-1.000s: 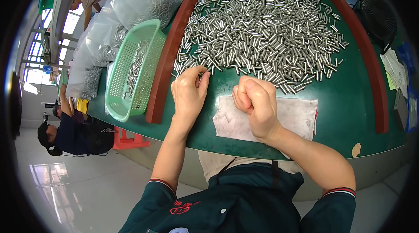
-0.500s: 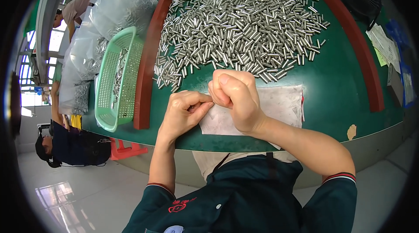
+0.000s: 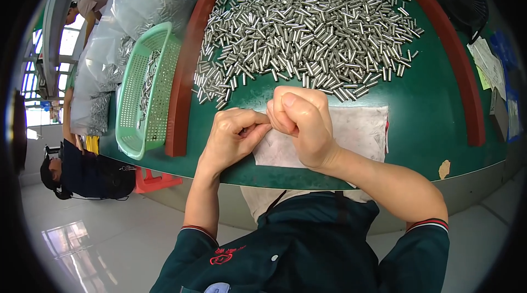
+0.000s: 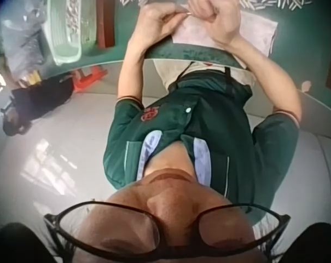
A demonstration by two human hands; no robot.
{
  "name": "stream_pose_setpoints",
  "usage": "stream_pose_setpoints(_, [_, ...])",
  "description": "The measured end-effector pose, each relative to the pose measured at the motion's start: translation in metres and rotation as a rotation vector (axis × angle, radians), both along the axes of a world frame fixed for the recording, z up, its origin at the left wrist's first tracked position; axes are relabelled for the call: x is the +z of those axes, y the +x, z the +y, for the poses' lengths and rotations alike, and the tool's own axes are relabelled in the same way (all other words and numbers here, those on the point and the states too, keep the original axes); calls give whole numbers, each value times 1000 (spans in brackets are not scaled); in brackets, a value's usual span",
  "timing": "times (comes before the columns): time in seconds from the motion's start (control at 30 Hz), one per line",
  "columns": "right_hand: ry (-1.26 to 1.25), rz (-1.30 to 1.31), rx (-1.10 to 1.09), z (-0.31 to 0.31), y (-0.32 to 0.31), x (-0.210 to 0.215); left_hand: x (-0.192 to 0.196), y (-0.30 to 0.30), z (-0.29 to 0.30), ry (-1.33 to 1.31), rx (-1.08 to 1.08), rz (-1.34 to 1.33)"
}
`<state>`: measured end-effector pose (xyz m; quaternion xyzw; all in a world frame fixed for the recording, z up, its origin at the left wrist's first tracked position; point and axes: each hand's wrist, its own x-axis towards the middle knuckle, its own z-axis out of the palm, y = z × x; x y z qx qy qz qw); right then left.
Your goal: Inspecting and sorting small cylindrical metal components at a manufacturing workbench.
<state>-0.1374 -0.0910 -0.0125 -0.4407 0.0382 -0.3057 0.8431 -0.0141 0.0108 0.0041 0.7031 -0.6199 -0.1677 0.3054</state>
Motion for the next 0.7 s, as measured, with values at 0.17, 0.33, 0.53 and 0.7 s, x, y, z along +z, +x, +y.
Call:
stream_pose_setpoints(0.17, [65, 24, 1, 1, -2, 4, -1, 0, -1, -3, 1, 24])
stream_pose_setpoints(0.33, [-37, 8, -9, 3, 2, -2, -2, 3, 0, -23, -32, 16])
stream_pose_setpoints(0.53, [-200, 135, -70, 6, 2, 2, -1, 5, -1, 16, -70, -41])
stream_pose_setpoints(0.7, [-21, 78, -26, 5, 2, 1, 1, -1, 1, -39, 29, 132])
